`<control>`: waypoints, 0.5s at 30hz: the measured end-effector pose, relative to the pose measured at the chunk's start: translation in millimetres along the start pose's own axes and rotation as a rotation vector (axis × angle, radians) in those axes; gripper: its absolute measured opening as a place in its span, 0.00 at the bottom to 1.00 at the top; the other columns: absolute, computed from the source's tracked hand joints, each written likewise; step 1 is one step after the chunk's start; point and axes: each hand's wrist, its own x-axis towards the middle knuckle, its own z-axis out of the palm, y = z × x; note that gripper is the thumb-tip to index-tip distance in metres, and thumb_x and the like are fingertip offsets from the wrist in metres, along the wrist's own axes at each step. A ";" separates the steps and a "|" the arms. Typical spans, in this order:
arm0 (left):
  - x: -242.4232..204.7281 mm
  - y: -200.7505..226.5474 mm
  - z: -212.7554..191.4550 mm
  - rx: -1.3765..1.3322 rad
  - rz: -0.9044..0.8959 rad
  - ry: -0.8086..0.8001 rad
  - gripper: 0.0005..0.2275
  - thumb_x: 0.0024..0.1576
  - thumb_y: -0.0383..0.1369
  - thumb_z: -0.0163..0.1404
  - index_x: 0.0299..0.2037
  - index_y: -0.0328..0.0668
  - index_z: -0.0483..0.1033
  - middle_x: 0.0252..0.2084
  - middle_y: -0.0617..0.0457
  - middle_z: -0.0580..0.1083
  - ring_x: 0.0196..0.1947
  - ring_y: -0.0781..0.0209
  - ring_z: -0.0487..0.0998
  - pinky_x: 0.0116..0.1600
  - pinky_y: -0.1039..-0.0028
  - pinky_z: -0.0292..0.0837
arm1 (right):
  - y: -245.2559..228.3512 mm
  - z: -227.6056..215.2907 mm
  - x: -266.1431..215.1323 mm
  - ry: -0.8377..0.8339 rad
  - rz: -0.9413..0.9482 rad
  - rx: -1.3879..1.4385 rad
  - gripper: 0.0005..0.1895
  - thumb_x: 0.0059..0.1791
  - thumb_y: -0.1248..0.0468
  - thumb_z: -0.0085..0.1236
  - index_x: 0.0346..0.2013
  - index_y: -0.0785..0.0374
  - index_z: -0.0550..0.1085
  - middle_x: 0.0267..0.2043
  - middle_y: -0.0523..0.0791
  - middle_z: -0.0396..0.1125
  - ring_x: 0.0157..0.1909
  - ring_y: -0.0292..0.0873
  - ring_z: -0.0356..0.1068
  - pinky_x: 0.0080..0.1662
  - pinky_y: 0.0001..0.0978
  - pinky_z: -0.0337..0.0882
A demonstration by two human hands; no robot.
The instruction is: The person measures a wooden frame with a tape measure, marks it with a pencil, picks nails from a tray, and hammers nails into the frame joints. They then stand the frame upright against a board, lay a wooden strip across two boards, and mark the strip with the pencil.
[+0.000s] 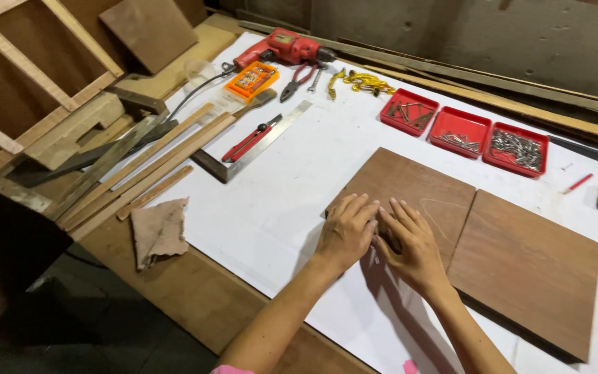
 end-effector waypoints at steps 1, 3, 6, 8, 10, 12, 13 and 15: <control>-1.2 -4.5 -10.9 0.010 -0.012 0.011 0.16 0.57 0.28 0.56 0.56 0.36 0.77 0.59 0.39 0.74 0.63 0.42 0.70 0.66 0.53 0.65 | -6.5 5.0 6.6 -0.007 -0.016 0.008 0.33 0.43 0.59 0.66 0.62 0.60 0.71 0.70 0.55 0.60 0.73 0.57 0.56 0.69 0.53 0.57; -3.2 -12.7 -29.3 -0.054 -0.033 0.026 0.16 0.58 0.26 0.54 0.57 0.35 0.76 0.59 0.39 0.74 0.63 0.44 0.72 0.65 0.58 0.70 | -16.7 14.6 18.6 -0.008 -0.056 0.022 0.32 0.42 0.62 0.66 0.61 0.61 0.72 0.70 0.55 0.61 0.73 0.58 0.56 0.68 0.52 0.58; -5.6 -30.4 -56.4 -0.056 -0.082 0.051 0.16 0.58 0.26 0.55 0.56 0.34 0.77 0.57 0.39 0.75 0.59 0.44 0.74 0.61 0.60 0.72 | -39.9 32.2 42.0 0.013 -0.117 0.034 0.27 0.44 0.63 0.66 0.58 0.62 0.74 0.68 0.54 0.63 0.72 0.57 0.59 0.68 0.52 0.59; -7.2 -45.9 -72.0 -0.027 -0.100 0.065 0.16 0.57 0.26 0.55 0.56 0.33 0.77 0.56 0.39 0.75 0.58 0.44 0.74 0.60 0.60 0.73 | -53.7 43.4 58.0 0.001 -0.143 0.069 0.26 0.44 0.63 0.66 0.57 0.62 0.74 0.68 0.54 0.63 0.71 0.57 0.60 0.67 0.51 0.61; -11.0 -62.3 -85.0 0.000 -0.125 0.078 0.16 0.56 0.25 0.55 0.56 0.33 0.77 0.55 0.38 0.75 0.58 0.44 0.74 0.60 0.60 0.74 | -67.1 55.6 72.6 -0.017 -0.168 0.105 0.24 0.44 0.64 0.65 0.55 0.63 0.75 0.68 0.54 0.64 0.70 0.57 0.61 0.66 0.49 0.63; -14.1 -81.6 -98.5 0.005 -0.135 0.117 0.16 0.57 0.25 0.55 0.56 0.32 0.76 0.54 0.39 0.76 0.57 0.45 0.75 0.59 0.61 0.75 | -82.2 69.0 89.3 -0.051 -0.217 0.093 0.27 0.42 0.66 0.65 0.57 0.62 0.75 0.67 0.54 0.63 0.70 0.58 0.60 0.65 0.50 0.62; -15.3 -87.0 -109.2 0.010 -0.145 0.125 0.16 0.57 0.25 0.55 0.56 0.32 0.76 0.54 0.39 0.76 0.57 0.45 0.75 0.59 0.61 0.75 | -91.3 75.6 97.3 -0.058 -0.229 0.097 0.27 0.42 0.66 0.65 0.57 0.62 0.75 0.67 0.54 0.63 0.70 0.58 0.60 0.65 0.50 0.62; -16.9 -97.5 -129.6 -0.009 -0.191 0.167 0.15 0.58 0.25 0.54 0.56 0.32 0.77 0.51 0.41 0.77 0.54 0.45 0.76 0.57 0.61 0.75 | -108.3 88.8 113.3 -0.066 -0.241 0.118 0.27 0.42 0.67 0.66 0.57 0.60 0.75 0.67 0.52 0.64 0.70 0.56 0.61 0.65 0.49 0.62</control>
